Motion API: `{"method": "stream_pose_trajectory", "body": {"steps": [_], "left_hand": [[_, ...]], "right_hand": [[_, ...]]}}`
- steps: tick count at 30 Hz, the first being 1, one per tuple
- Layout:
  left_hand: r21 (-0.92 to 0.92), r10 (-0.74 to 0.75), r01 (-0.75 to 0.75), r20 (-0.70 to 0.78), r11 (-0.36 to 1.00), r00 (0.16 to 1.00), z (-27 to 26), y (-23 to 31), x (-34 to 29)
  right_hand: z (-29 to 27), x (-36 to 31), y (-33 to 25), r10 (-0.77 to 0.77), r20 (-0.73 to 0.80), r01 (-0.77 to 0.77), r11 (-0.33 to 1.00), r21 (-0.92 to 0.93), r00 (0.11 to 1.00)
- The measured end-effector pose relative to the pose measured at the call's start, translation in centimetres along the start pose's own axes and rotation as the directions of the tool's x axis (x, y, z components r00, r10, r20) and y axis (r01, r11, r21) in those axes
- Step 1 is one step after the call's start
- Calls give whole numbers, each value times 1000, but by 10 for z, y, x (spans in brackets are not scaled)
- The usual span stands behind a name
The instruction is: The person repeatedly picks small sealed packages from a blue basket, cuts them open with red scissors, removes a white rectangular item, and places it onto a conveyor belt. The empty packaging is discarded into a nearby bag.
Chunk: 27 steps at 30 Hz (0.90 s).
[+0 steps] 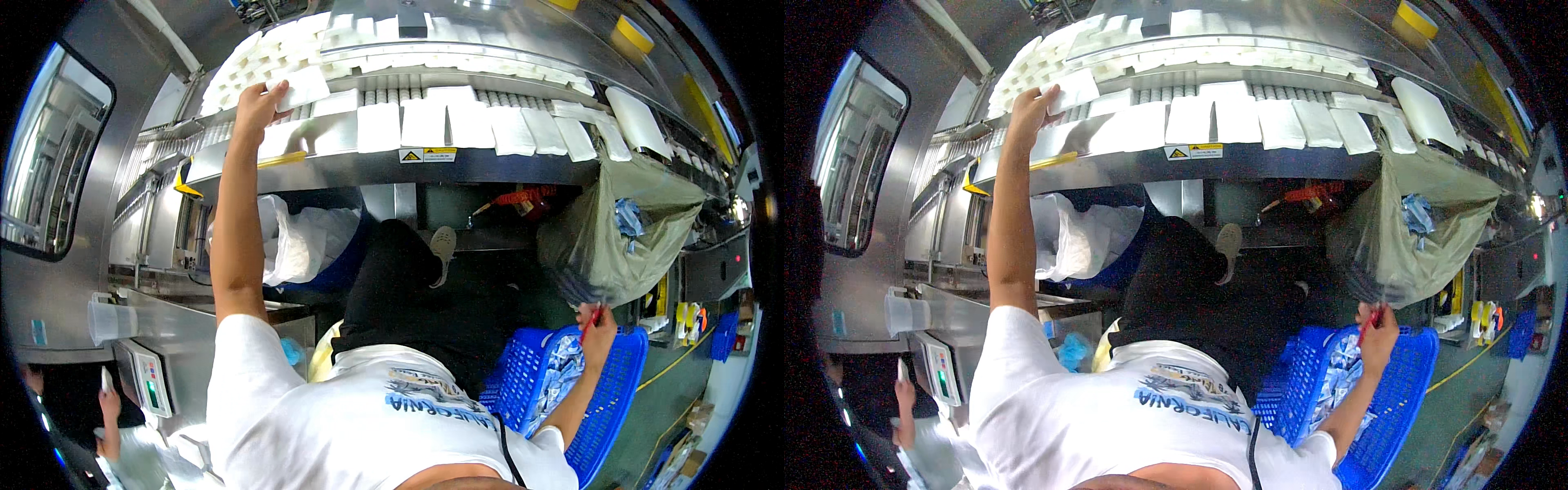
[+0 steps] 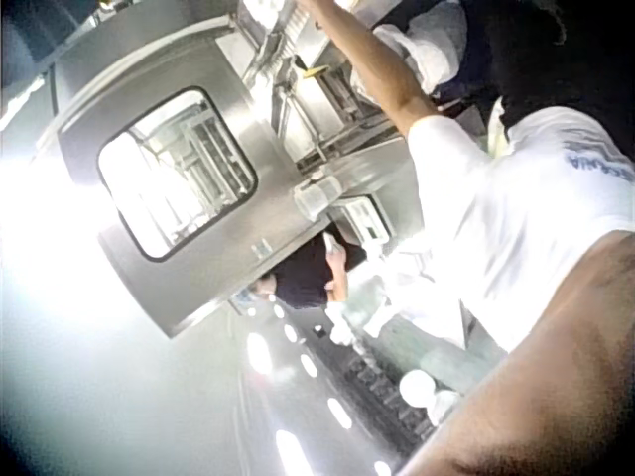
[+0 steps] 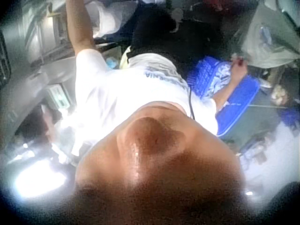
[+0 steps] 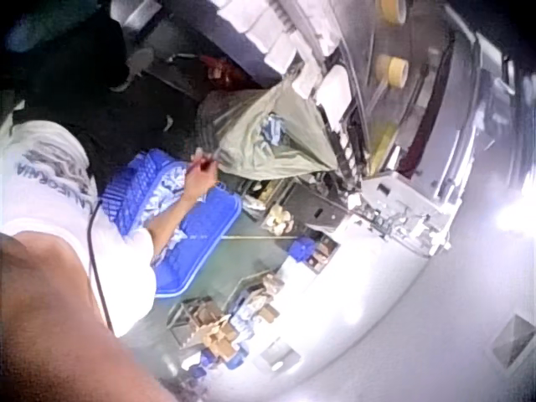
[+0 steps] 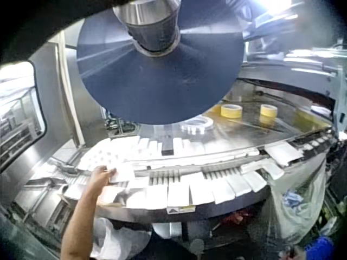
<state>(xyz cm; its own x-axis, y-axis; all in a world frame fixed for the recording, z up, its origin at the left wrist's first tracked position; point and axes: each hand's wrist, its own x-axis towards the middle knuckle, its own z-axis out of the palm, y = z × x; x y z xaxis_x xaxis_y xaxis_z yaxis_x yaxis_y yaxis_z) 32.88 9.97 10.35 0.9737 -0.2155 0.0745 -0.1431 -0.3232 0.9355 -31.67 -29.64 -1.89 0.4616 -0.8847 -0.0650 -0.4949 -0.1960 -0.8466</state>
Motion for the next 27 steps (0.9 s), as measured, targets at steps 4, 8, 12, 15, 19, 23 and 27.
{"method": "stream_pose_trajectory", "body": {"steps": [4, 8, 12, 15, 19, 23, 27], "left_hand": [[34, -143, 139, 155, 990, 978, 25, -46, 66], [737, -100, -155, 290, 658, 952, 60, -55, 99], [579, 331, -441, 291, 686, 898, -37, -103, 110], [368, 483, -550, 263, 750, 835, -4, -78, 41], [394, 539, -489, -20, 778, 842, 29, -28, -98], [428, 523, -477, 12, 768, 852, 51, -53, -171], [294, 358, -362, 70, 885, 931, 76, -83, -198]], "right_hand": [[-32, -41, 53, 61, -129, -65, 998, -23, 990], [-71, -78, 134, 8, -224, -89, 931, -355, 975], [-105, -100, 236, 197, -350, -293, 924, -244, 916], [-131, -144, 305, 521, -494, -559, 825, 82, 696], [-119, -162, 400, 579, -612, -690, 720, 73, 539], [-83, -116, 430, 423, -707, -721, 669, -178, 567], [-74, -46, 449, 377, -839, -638, 769, 46, 393]]}}
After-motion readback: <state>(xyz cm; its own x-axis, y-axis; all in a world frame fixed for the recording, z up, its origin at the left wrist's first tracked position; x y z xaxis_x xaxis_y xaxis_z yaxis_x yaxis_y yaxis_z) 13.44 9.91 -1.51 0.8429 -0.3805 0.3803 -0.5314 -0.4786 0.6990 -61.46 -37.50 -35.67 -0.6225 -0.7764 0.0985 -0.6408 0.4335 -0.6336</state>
